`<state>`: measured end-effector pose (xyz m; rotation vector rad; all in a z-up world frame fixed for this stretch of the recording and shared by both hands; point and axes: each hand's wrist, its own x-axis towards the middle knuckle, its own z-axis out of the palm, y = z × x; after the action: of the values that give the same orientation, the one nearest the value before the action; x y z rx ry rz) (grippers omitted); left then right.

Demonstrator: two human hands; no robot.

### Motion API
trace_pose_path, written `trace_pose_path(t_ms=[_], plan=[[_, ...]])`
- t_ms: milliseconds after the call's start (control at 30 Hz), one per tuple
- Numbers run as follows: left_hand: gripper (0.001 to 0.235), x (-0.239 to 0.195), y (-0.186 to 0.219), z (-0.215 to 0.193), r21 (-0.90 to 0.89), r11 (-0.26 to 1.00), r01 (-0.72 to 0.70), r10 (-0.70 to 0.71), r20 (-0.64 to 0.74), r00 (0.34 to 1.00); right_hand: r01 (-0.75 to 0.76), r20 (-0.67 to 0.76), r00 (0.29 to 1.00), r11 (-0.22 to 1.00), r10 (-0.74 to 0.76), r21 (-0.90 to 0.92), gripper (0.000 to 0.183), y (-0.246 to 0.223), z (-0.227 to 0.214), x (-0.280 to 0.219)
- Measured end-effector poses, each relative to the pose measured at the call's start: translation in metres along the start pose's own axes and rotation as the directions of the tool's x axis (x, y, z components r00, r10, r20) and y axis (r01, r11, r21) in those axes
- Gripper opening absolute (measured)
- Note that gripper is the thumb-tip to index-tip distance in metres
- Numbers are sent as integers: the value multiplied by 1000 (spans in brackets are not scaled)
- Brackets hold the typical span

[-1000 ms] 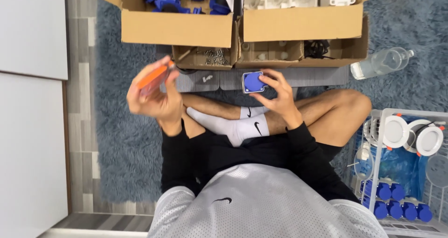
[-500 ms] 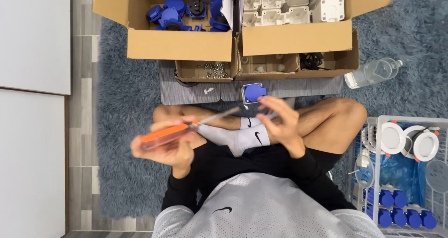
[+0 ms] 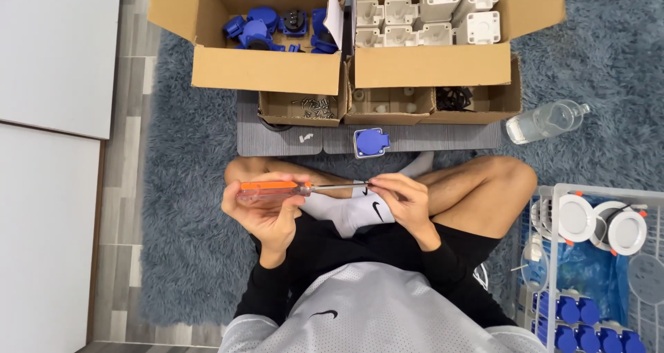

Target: The person sits on a rug and assembles small electrical components by hand. They use a screwdriver to fasten screws into blue plastic parts, then attach white plastic housings to the blue parts. The person repeats this process with several components, placing finished units into a nearby basket.

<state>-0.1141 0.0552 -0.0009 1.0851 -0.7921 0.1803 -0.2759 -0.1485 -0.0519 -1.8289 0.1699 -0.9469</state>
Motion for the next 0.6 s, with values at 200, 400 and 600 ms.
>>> trace_pose_path(t_ms=[200, 400, 600], plan=[[96, -5, 3, 4, -10, 998, 67, -67, -35, 997, -202, -31, 977, 962, 211, 185, 16, 11, -3, -16], [95, -16, -10, 9, -50, 992, 116, -120, -101, 988, -318, -66, 879, 684, 472, 657, 14, 36, -1, -47], [95, -20, -14, 11, -63, 989, 137, -144, -138, 980, -318, -59, 849, 598, 525, 736, 18, 46, 4, -63]])
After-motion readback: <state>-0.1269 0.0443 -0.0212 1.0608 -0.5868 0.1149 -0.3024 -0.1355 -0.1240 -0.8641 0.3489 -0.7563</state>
